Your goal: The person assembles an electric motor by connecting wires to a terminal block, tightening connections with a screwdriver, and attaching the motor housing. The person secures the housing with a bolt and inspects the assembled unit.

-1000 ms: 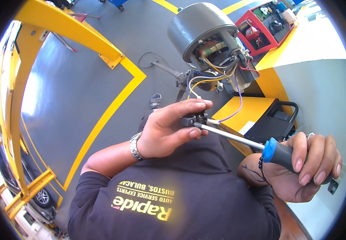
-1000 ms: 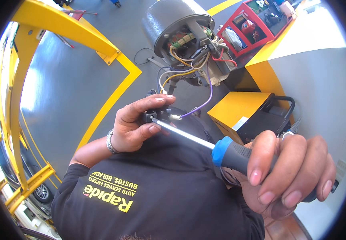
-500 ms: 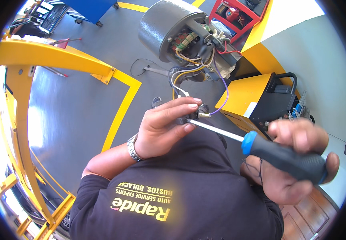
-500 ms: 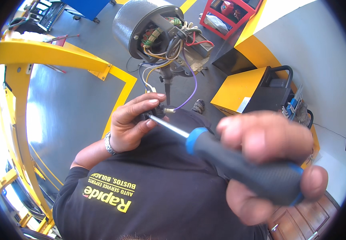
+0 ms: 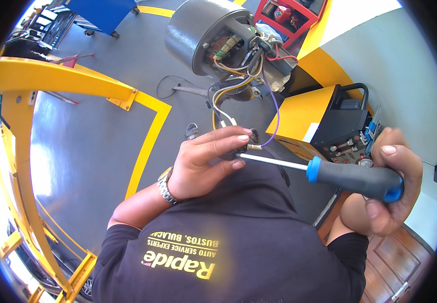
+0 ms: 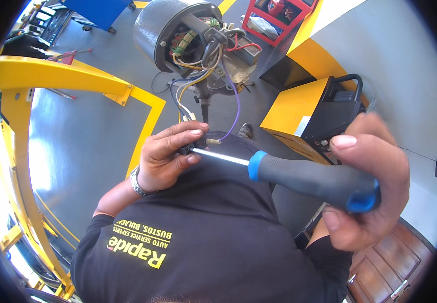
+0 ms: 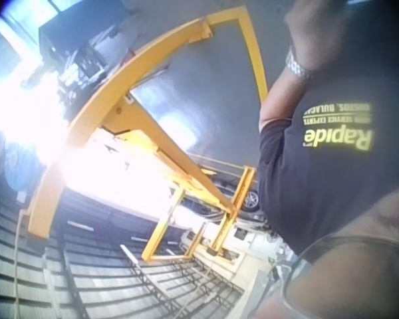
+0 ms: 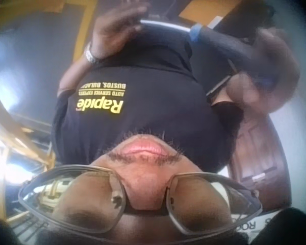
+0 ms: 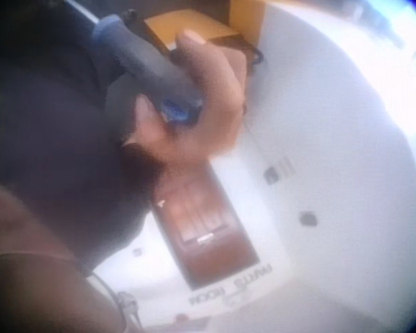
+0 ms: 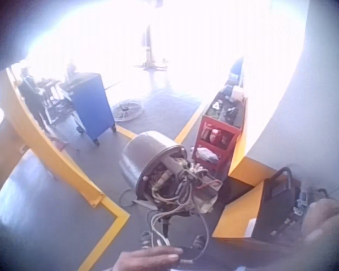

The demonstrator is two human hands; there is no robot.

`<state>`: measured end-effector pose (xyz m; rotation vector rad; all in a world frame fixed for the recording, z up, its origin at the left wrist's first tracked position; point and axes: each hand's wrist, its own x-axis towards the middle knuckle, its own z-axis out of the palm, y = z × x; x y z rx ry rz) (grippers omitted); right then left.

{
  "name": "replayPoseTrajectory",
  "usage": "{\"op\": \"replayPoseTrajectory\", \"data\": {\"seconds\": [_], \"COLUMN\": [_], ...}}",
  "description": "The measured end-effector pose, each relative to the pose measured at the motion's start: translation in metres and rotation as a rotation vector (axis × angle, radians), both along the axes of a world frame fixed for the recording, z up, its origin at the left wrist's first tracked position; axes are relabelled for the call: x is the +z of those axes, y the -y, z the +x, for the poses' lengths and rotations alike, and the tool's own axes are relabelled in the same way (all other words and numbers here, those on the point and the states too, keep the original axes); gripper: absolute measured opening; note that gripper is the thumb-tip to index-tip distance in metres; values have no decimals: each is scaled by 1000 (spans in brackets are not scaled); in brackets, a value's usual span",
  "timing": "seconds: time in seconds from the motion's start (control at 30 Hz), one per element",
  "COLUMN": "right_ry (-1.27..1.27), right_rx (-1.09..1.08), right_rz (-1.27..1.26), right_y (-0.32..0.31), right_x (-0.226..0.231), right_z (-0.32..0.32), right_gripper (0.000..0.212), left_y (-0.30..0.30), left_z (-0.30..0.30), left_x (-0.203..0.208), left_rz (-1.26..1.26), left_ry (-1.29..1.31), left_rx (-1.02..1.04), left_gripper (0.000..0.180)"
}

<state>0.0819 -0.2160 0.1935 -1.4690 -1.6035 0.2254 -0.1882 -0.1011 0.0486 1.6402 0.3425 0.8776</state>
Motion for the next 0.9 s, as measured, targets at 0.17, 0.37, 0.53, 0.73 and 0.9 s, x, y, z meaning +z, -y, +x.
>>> {"op": "replayPoseTrajectory", "data": {"seconds": [0.17,0.37,0.53,0.73,0.9], "right_ry": [-52,-94,10,-5,-129], "right_rx": [-142,-175,-136,-65,-55], "right_rz": [-202,-223,-71,-107,-93], "right_y": [2,-10,-15,8,0], "right_x": [18,13,0,2,3], "right_z": [-8,-3,5,15,-1], "right_gripper": [70,67,72,61,60], "left_y": [0,-1,-9,-4,-8], "left_z": [-1,0,2,-3,-3], "left_x": [-3,-3,28,5,4], "left_rz": [12,18,117,67,110], "left_ry": [-5,7,-154,-120,-122], "left_rx": [-15,-12,-36,-44,-73], "left_gripper": [51,56,66,58,54]}}
